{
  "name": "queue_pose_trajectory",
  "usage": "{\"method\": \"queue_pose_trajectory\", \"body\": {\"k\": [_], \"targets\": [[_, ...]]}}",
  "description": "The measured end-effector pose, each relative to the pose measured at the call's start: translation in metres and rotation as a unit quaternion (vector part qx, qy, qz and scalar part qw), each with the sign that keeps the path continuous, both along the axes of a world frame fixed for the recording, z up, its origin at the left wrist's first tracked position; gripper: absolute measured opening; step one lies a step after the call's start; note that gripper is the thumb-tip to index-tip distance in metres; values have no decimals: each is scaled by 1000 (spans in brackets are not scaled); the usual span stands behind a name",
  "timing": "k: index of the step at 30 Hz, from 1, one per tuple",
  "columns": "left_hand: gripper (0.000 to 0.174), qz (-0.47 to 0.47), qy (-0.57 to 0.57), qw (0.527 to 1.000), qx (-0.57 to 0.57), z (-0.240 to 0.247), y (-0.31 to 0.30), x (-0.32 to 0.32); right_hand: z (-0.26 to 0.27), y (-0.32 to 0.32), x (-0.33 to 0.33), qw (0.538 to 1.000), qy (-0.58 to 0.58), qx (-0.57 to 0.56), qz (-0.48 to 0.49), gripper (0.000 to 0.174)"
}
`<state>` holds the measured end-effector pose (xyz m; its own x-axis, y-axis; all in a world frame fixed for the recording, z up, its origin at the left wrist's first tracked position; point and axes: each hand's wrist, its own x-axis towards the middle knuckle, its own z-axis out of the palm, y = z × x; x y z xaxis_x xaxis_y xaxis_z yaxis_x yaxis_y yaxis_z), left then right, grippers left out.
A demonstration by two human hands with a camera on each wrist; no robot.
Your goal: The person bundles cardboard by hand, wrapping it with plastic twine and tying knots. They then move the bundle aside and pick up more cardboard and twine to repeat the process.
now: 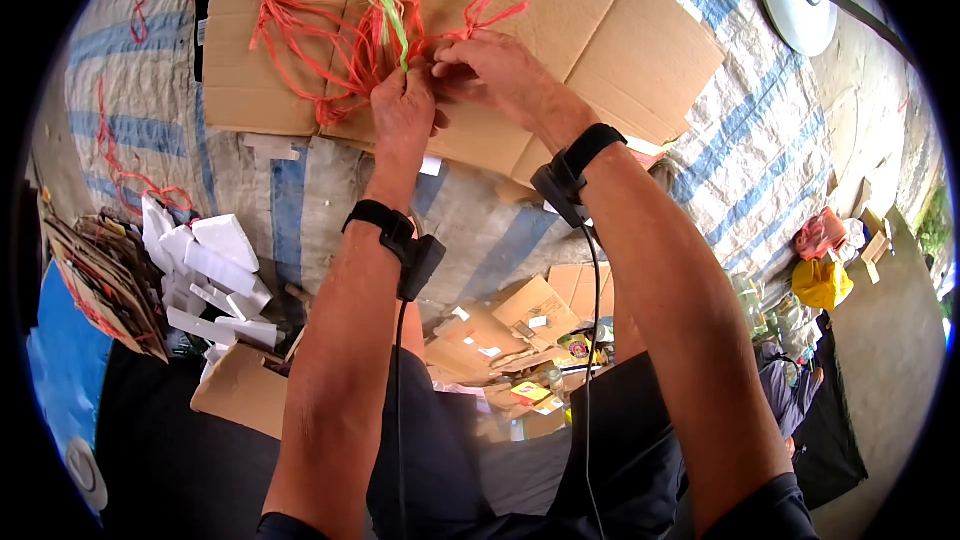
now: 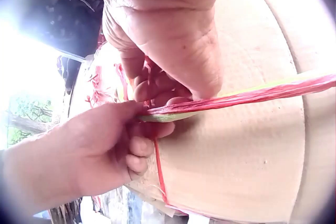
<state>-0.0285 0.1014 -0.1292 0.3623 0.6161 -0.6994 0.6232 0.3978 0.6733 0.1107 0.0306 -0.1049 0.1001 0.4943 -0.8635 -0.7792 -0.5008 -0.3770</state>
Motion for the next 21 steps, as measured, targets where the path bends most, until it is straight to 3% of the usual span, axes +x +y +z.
{"method": "queue_pose_trajectory", "body": {"k": [6,11,18,20,21], "targets": [[37,23,2,996,-84,23,17,11,-1,-11,0,998,3,59,13,15],[47,-1,90,983,-159,39,31,20,-16,-14,7,989,48,128,60,30],[52,-62,124,967,-212,37,44,29,-27,-16,8,985,86,142,37,33],[49,-89,123,967,-205,47,46,32,-38,-17,11,976,37,151,151,36],[49,-89,123,967,-204,45,48,32,-29,-12,14,976,37,151,151,36]]}}
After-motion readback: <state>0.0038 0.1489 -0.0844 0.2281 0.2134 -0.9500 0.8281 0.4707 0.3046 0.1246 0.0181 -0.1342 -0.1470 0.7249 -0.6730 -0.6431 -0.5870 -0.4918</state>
